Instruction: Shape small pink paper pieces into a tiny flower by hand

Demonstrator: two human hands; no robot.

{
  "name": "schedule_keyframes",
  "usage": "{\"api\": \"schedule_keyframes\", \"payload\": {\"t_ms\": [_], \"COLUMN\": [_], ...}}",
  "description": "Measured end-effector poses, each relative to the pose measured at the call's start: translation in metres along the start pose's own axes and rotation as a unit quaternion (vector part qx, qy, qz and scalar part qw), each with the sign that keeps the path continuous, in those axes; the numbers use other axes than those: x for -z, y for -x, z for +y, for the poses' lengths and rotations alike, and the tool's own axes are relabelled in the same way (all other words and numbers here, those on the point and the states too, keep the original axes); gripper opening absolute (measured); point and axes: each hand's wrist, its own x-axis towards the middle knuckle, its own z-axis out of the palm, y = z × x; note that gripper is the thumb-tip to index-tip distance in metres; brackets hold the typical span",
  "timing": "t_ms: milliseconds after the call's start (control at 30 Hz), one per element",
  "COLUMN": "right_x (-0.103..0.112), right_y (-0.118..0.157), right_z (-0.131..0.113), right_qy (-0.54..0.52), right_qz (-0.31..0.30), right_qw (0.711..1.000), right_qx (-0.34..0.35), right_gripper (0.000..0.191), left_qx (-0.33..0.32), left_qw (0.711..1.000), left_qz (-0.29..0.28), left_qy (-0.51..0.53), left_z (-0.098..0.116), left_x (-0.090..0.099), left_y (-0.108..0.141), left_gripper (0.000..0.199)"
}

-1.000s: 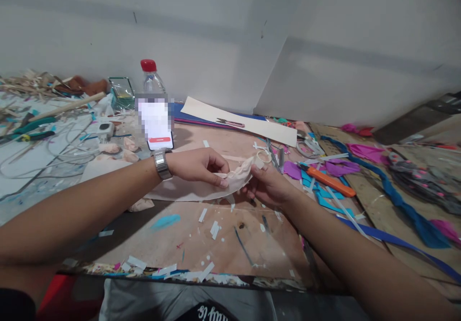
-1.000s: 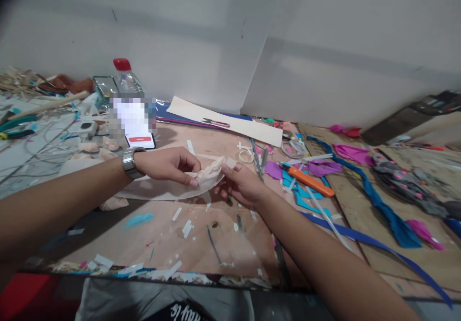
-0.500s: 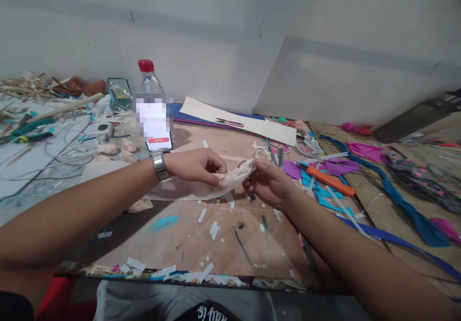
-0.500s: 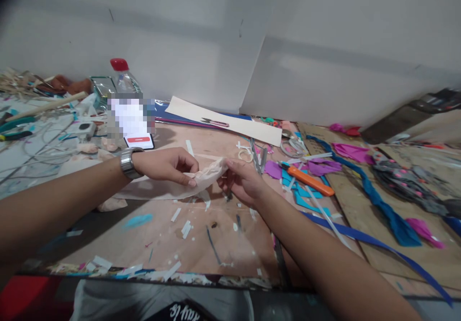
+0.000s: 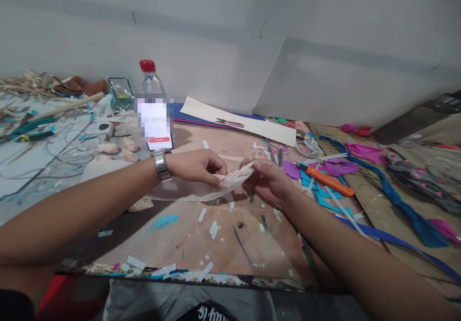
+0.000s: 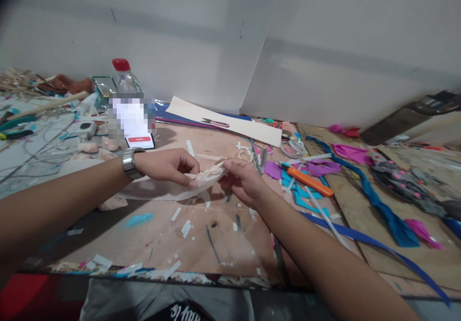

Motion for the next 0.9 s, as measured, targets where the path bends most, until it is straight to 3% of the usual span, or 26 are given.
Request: {"api": "schedule_keyframes", "payload": {"t_ms": [333, 533, 733, 900], "right_x": [-0.0014, -0.0007, -0.0019, -0.0008], "right_y": [0.0071, 0.0060, 0.0089, 0.0087], "right_z": [0.0007, 0.0006, -0.0005, 0.0029], "right_qy": [0.012, 0.015, 0.036, 0.057], "right_qz": [-0.028, -0.069, -0.092, -0.111], "right_qw": [0.998, 0.997, 0.993, 0.991], "right_qx": [-0.056, -0.034, -0.063, -0.041], "right_gripper": [0.047, 0.040, 0.052, 0.041], "left_qx": [0.000, -0.006, -0.002, -0.018], "left_qw": [1.000, 1.000, 1.000, 1.000], "left_qz": [0.008, -0.002, 0.003, -0.004], "left_qy": [-0.004, -0.003, -0.027, -0.004], "left_z": [-0.0006, 0.0008, 0.0000, -0.0002], "left_x": [0.0000, -0.0015, -0.0027, -0.0036], "left_y": [0.0005, -0.0004, -0.0003, -0.0009], "left_gripper": [0.035, 0.030, 0.035, 0.032]}}
